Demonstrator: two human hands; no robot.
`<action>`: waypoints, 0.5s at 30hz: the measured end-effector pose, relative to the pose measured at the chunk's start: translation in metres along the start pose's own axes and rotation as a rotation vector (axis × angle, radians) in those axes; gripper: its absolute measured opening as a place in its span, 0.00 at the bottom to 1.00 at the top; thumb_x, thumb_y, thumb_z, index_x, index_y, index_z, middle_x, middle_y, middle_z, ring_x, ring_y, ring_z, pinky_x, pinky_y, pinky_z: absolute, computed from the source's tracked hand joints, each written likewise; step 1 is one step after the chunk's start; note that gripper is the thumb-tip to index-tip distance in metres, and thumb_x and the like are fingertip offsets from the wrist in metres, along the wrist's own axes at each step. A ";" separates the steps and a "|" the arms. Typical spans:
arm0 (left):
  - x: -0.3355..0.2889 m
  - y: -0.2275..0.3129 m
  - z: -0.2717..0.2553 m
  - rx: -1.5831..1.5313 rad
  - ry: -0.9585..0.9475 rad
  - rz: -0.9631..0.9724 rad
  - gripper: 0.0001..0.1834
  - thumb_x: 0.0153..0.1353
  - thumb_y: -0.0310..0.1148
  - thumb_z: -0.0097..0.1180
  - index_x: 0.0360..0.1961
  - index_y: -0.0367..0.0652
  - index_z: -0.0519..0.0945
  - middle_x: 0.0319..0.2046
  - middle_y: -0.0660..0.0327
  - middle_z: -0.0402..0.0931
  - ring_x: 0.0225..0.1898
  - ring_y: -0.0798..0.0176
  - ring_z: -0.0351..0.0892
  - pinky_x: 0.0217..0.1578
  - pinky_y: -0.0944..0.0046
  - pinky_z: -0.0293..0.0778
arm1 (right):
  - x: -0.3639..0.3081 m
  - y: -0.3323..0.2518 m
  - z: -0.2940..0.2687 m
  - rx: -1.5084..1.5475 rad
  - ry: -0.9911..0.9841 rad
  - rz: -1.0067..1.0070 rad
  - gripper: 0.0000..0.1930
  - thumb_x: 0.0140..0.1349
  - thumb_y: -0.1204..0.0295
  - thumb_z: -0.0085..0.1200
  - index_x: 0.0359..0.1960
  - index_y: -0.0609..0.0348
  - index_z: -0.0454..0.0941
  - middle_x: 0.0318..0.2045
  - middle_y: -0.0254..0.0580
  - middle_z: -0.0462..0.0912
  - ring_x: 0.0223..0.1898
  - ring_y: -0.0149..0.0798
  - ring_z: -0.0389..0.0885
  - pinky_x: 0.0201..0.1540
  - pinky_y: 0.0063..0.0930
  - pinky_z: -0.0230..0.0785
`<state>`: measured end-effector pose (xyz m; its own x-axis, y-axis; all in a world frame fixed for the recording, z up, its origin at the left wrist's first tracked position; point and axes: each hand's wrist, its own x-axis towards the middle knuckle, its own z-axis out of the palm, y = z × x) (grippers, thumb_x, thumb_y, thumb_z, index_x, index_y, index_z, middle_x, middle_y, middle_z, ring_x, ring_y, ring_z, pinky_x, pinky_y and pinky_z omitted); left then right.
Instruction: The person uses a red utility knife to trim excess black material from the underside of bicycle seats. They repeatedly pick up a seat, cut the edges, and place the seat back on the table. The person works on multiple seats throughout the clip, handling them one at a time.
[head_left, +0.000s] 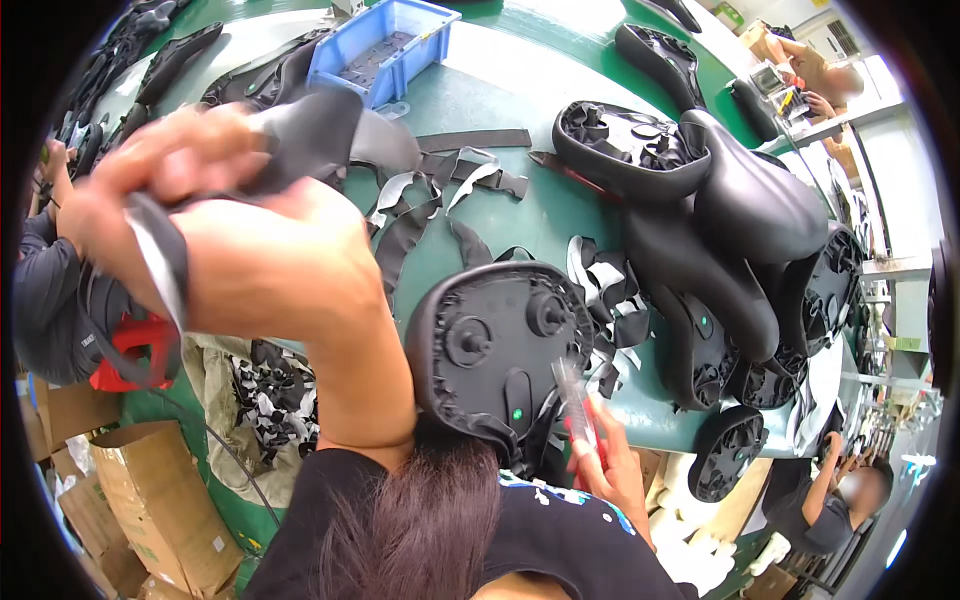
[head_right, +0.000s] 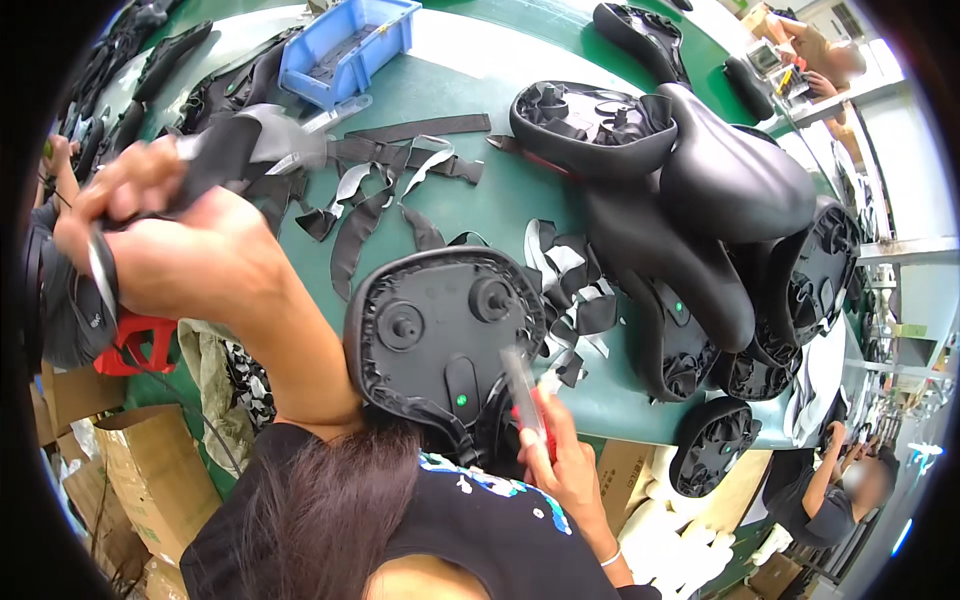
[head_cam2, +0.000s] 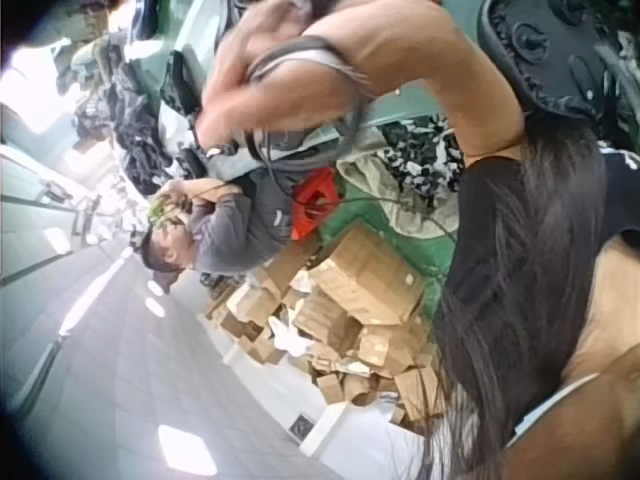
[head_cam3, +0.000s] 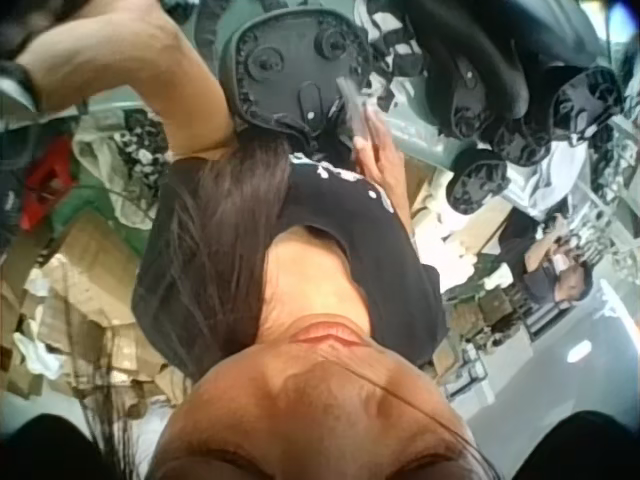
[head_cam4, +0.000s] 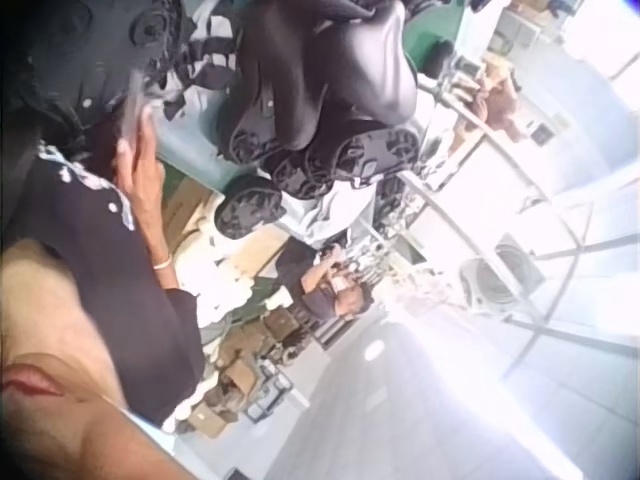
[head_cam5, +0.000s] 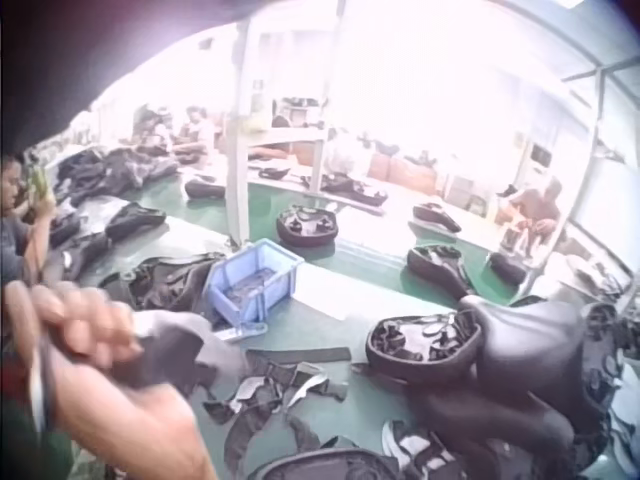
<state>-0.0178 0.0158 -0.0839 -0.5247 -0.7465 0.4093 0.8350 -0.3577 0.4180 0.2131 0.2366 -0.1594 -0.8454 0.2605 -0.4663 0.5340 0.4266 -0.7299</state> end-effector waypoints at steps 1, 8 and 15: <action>-0.008 -0.022 -0.021 0.315 -0.304 0.241 0.06 0.56 0.31 0.49 0.27 0.40 0.74 0.19 0.67 0.67 0.20 0.74 0.62 0.20 0.72 0.58 | 0.001 0.010 0.001 0.043 -0.001 -0.023 0.29 0.62 0.73 0.52 0.65 0.59 0.59 0.24 0.40 0.80 0.16 0.31 0.76 0.22 0.28 0.71; -0.045 -0.034 -0.092 1.306 -1.747 -0.578 0.24 0.58 0.52 0.56 0.42 0.39 0.80 0.30 0.53 0.80 0.32 0.54 0.78 0.38 0.55 0.73 | 0.091 -0.006 0.026 0.178 0.142 -0.441 0.45 0.48 0.68 0.69 0.65 0.65 0.53 0.53 0.50 0.69 0.55 0.40 0.69 0.59 0.34 0.61; 0.013 -0.086 -0.078 0.513 -0.925 -1.215 0.21 0.66 0.45 0.52 0.44 0.34 0.78 0.40 0.57 0.80 0.33 0.64 0.79 0.36 0.69 0.74 | 0.133 -0.137 -0.074 -0.124 0.907 -1.052 0.20 0.57 0.76 0.60 0.51 0.63 0.71 0.32 0.35 0.76 0.27 0.24 0.72 0.31 0.18 0.66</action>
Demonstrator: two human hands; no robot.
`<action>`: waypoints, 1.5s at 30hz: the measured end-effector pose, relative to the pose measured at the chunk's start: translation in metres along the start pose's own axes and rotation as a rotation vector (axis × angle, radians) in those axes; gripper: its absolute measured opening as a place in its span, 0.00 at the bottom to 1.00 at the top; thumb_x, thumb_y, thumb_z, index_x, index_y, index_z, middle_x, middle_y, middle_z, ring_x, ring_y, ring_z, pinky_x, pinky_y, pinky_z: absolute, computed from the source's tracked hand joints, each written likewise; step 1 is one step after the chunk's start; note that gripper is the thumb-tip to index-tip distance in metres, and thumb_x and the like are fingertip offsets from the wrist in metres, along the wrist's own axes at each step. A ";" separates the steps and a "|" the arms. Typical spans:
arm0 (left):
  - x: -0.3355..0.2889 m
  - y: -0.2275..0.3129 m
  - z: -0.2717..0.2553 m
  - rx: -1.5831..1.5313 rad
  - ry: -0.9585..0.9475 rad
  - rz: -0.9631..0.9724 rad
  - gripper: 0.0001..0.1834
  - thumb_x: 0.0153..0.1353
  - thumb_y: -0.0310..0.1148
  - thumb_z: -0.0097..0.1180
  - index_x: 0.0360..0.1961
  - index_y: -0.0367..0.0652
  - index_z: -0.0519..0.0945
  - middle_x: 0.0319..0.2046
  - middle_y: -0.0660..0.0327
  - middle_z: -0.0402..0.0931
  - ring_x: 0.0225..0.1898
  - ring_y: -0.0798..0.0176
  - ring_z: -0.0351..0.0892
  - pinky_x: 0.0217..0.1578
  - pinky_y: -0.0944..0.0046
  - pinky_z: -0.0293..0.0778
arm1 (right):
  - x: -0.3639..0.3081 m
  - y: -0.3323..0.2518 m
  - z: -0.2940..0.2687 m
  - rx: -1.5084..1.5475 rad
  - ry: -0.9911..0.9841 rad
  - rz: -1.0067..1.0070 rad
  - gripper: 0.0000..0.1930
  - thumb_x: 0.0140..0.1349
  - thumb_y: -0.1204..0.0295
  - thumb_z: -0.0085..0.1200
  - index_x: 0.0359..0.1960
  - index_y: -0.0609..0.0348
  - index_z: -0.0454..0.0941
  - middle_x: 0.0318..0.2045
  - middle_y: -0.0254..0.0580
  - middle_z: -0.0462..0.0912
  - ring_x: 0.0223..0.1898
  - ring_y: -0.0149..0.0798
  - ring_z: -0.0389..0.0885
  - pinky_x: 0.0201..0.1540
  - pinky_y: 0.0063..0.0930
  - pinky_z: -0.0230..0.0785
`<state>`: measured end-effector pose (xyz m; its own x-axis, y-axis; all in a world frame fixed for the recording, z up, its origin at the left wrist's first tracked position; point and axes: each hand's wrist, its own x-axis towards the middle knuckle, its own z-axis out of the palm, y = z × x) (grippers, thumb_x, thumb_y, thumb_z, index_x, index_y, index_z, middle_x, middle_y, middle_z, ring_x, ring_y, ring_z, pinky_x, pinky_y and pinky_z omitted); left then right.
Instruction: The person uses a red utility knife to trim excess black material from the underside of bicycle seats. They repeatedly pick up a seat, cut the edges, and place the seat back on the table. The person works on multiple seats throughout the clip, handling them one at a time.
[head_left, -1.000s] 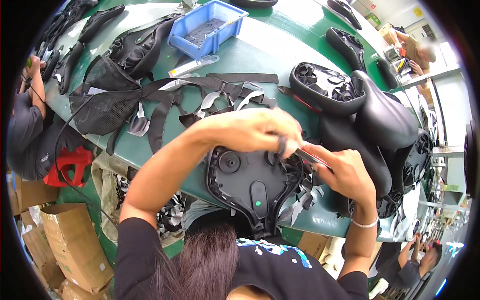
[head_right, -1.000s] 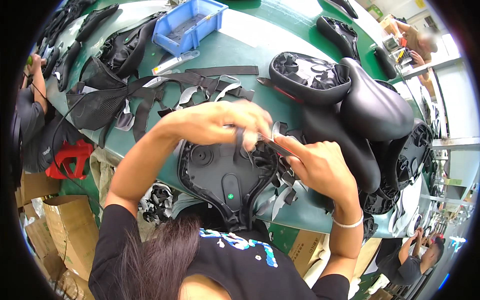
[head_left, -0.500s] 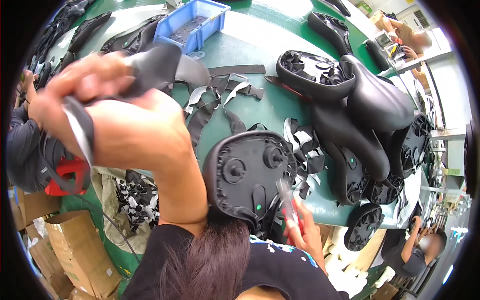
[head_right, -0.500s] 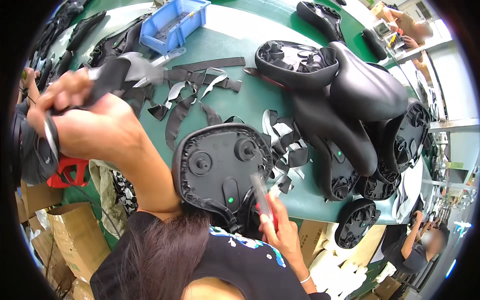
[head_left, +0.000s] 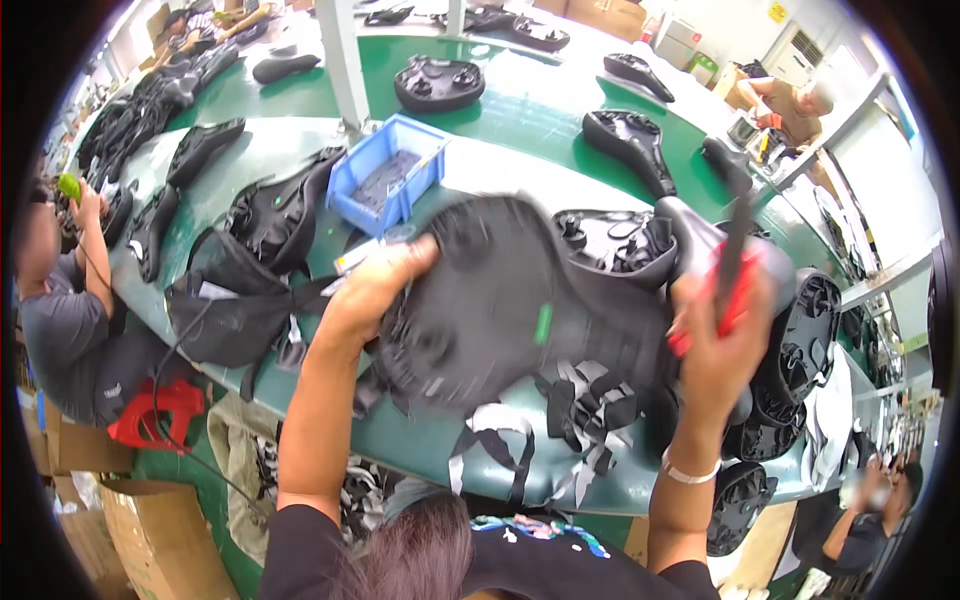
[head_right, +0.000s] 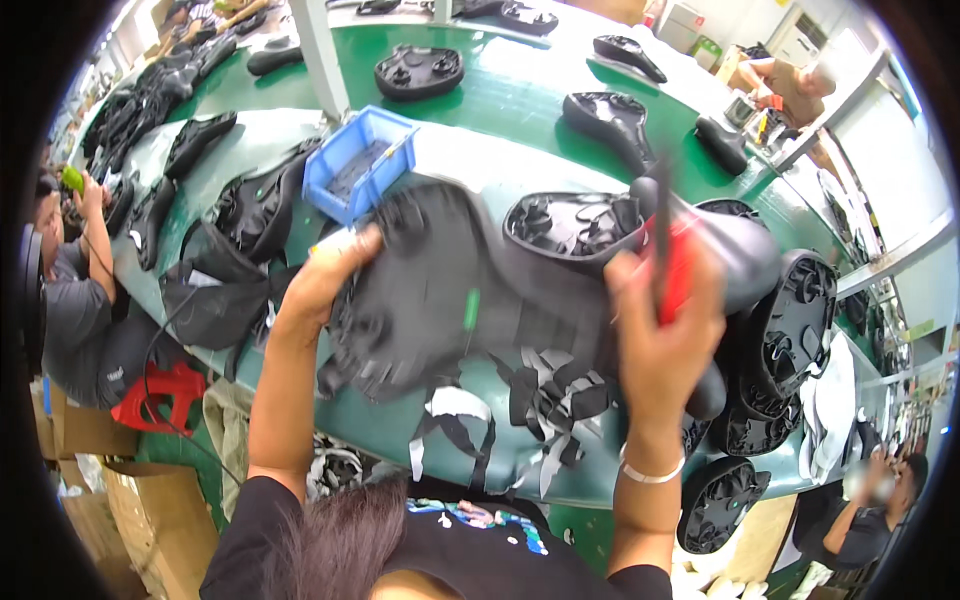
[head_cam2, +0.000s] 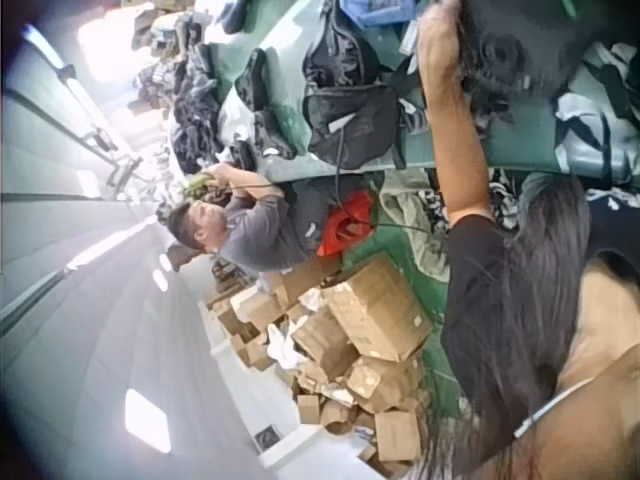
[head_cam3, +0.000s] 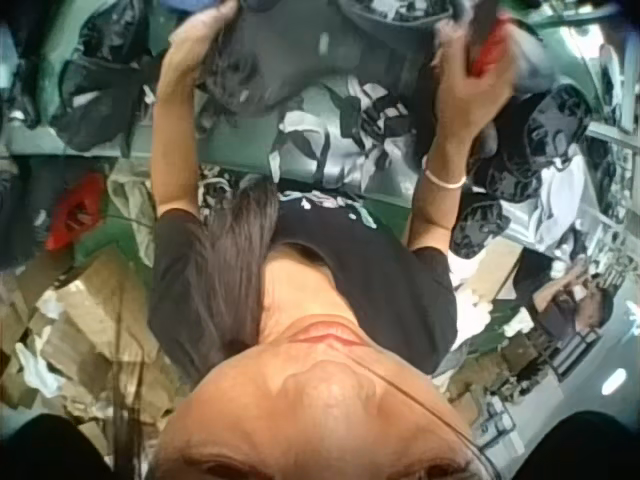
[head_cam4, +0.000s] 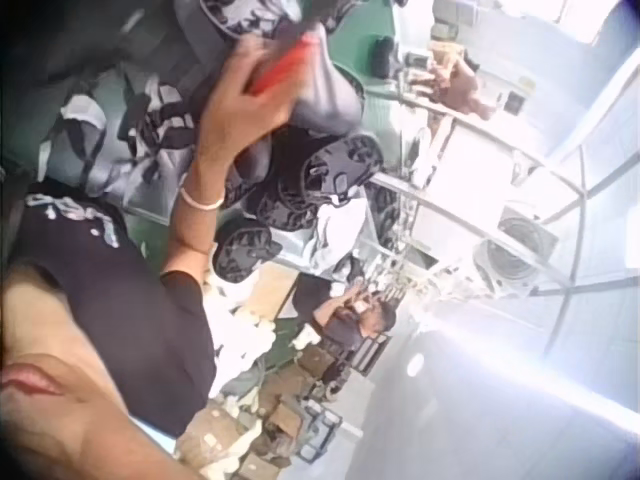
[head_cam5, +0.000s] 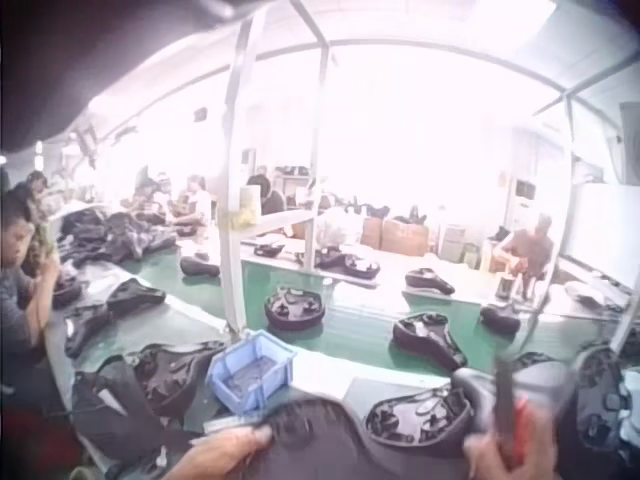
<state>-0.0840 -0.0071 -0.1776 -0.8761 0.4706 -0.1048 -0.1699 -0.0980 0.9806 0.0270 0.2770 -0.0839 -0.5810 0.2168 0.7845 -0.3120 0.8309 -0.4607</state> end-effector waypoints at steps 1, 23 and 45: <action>0.014 0.010 0.006 -0.130 0.091 0.086 0.21 0.66 0.46 0.52 0.45 0.35 0.77 0.40 0.57 0.80 0.32 0.65 0.78 0.34 0.69 0.73 | 0.031 -0.002 0.006 -0.021 0.179 -0.021 0.16 0.58 0.76 0.58 0.48 0.63 0.71 0.26 0.31 0.73 0.23 0.21 0.69 0.27 0.14 0.63; 0.072 -0.078 0.107 0.493 0.245 0.461 0.05 0.57 0.28 0.59 0.31 0.37 0.77 0.23 0.56 0.75 0.19 0.63 0.75 0.22 0.65 0.70 | 0.147 0.254 0.314 0.417 0.183 1.078 0.21 0.51 0.66 0.67 0.46 0.56 0.79 0.35 0.44 0.82 0.31 0.41 0.83 0.25 0.36 0.81; -0.048 -0.038 0.056 -0.257 0.060 -0.340 0.26 0.55 0.36 0.60 0.51 0.35 0.70 0.40 0.58 0.76 0.37 0.66 0.78 0.40 0.66 0.76 | -0.106 0.028 -0.026 0.262 -0.784 0.438 0.24 0.56 0.74 0.60 0.55 0.64 0.69 0.40 0.50 0.82 0.40 0.45 0.83 0.44 0.31 0.74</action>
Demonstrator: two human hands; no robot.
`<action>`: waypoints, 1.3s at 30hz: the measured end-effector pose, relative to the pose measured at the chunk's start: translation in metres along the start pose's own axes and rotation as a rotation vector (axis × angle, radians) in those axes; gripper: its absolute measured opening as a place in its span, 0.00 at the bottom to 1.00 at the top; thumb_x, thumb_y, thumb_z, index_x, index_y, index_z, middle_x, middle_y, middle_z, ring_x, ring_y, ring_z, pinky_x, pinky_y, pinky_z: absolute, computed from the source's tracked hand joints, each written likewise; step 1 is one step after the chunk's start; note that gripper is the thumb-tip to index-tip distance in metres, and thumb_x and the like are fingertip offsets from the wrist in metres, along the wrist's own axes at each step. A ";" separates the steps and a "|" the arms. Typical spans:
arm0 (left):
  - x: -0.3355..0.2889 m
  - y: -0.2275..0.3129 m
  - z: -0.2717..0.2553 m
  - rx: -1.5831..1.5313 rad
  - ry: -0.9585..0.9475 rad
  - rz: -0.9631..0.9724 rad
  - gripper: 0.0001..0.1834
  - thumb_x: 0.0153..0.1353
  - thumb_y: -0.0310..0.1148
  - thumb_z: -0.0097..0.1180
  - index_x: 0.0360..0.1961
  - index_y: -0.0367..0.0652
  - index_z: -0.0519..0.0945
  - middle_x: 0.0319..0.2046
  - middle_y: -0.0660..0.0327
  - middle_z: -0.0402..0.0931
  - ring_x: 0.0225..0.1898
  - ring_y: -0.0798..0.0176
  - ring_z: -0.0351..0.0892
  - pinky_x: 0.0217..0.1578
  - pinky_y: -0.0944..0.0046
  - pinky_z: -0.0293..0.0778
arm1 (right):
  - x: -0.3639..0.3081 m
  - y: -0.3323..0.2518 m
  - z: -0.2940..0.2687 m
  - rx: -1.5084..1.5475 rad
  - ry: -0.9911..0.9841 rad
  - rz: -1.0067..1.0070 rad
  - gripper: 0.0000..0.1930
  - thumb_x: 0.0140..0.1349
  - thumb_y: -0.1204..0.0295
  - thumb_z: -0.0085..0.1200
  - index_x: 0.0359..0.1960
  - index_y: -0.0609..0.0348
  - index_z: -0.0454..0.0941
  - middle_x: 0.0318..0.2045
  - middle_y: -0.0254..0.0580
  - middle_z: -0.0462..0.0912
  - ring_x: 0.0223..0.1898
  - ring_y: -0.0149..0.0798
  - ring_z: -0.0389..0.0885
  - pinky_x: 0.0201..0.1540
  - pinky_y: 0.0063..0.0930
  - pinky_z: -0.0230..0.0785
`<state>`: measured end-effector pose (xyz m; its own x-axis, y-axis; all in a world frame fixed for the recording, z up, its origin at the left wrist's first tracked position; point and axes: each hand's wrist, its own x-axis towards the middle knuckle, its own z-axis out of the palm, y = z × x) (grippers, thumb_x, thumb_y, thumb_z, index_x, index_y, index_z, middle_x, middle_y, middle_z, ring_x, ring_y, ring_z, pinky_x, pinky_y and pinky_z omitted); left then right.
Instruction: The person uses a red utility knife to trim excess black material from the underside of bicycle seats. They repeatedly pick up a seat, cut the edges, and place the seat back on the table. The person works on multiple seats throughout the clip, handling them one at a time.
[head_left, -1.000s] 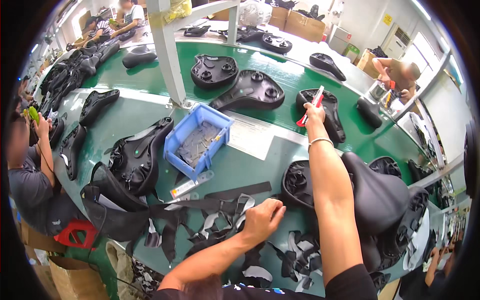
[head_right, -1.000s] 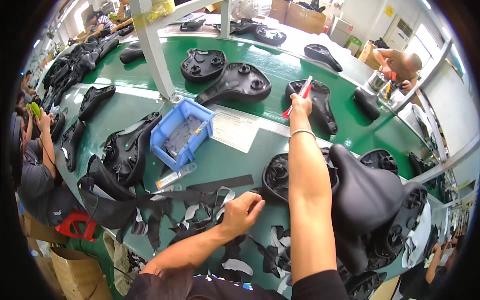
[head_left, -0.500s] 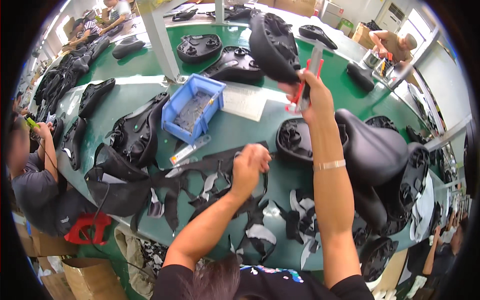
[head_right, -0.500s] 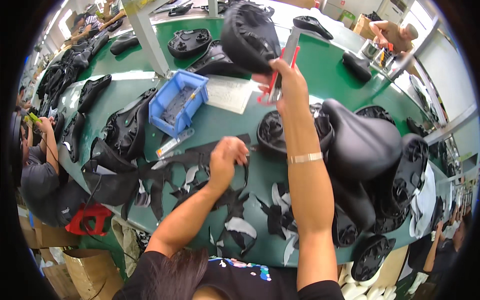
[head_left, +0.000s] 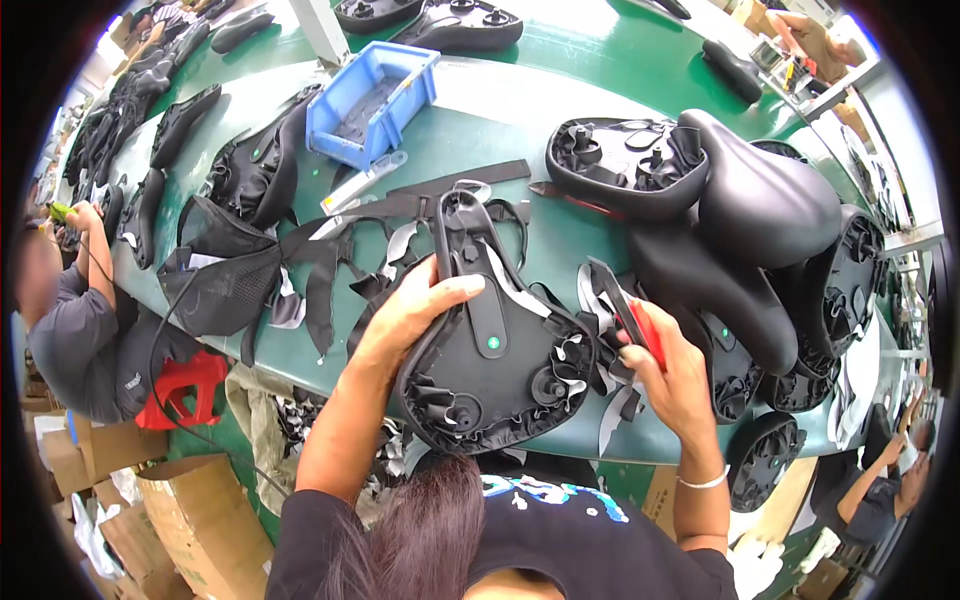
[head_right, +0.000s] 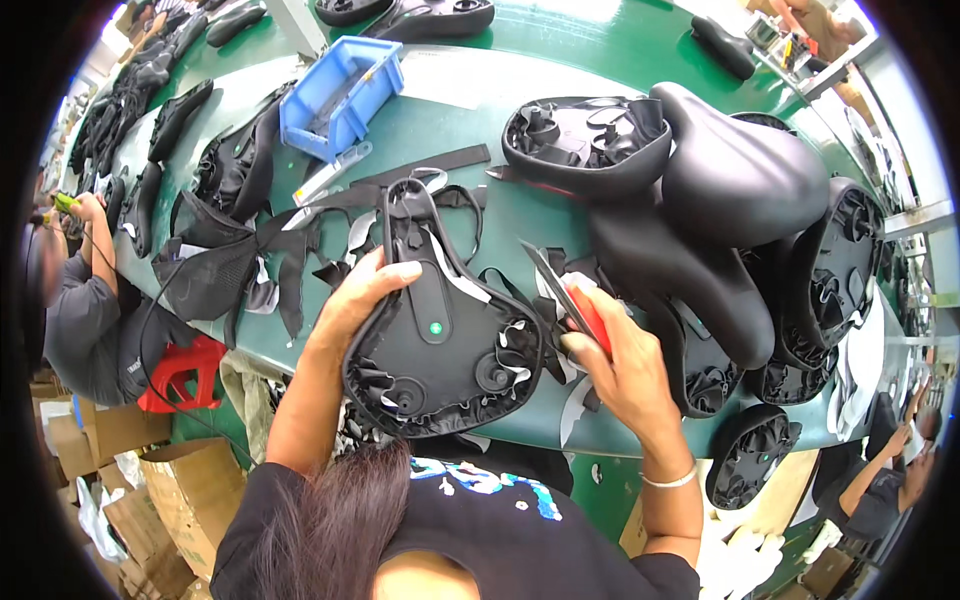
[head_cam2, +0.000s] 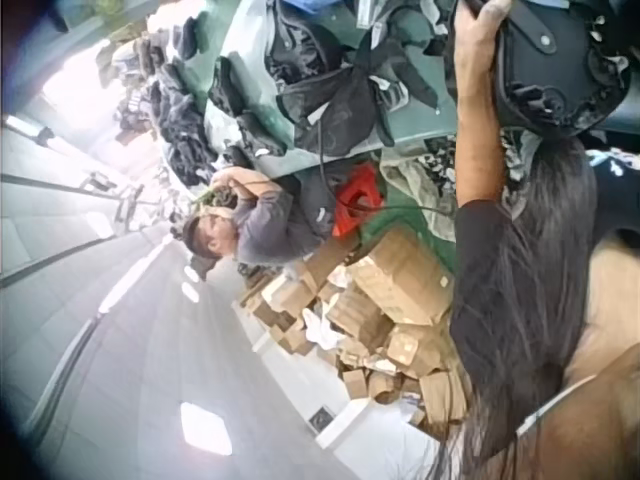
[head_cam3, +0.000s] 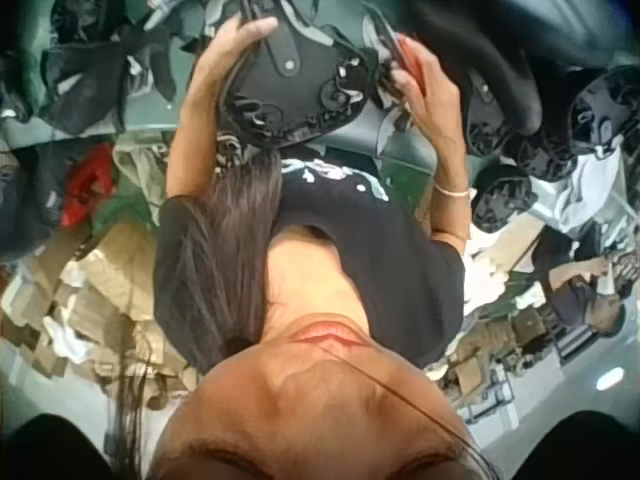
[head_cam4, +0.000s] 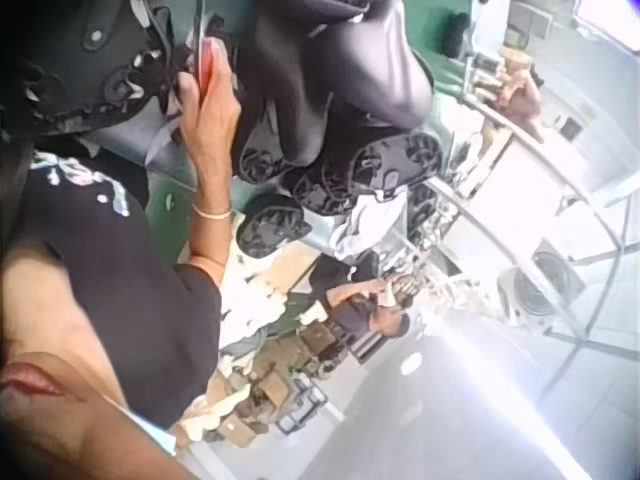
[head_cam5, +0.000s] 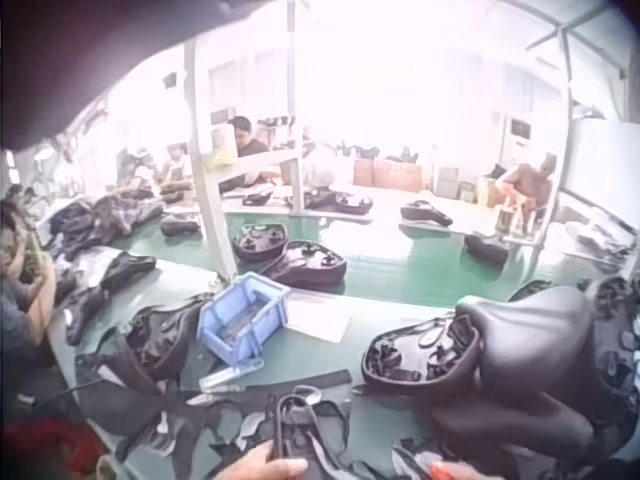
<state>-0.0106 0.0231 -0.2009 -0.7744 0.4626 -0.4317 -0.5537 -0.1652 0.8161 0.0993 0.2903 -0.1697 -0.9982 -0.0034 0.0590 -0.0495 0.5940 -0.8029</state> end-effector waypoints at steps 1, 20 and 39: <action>-0.005 0.005 0.000 0.057 0.024 -0.004 0.26 0.54 0.37 0.60 0.52 0.36 0.70 0.40 0.59 0.76 0.37 0.67 0.78 0.40 0.67 0.76 | -0.005 0.005 -0.004 -0.110 0.004 -0.153 0.24 0.56 0.75 0.59 0.56 0.62 0.70 0.37 0.48 0.81 0.37 0.45 0.83 0.40 0.31 0.74; -0.046 -0.009 0.020 0.057 0.224 0.237 0.27 0.53 0.36 0.58 0.52 0.34 0.69 0.40 0.58 0.73 0.38 0.68 0.74 0.41 0.68 0.73 | -0.111 -0.015 0.032 0.096 -0.182 0.496 0.27 0.61 0.76 0.52 0.63 0.60 0.61 0.46 0.59 0.79 0.36 0.49 0.83 0.41 0.36 0.75; 0.005 -0.006 0.054 1.412 -0.067 0.881 0.09 0.48 0.34 0.59 0.27 0.43 0.75 0.26 0.60 0.69 0.33 0.55 0.67 0.39 0.54 0.60 | 0.005 -0.029 0.035 0.047 0.125 -0.224 0.30 0.54 0.79 0.59 0.59 0.64 0.65 0.43 0.48 0.81 0.39 0.39 0.83 0.42 0.27 0.74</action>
<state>0.0055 0.0737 -0.1870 -0.6443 0.7015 0.3046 0.7393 0.4693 0.4829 0.0950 0.2450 -0.1665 -0.9506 -0.0299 0.3091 -0.2736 0.5514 -0.7881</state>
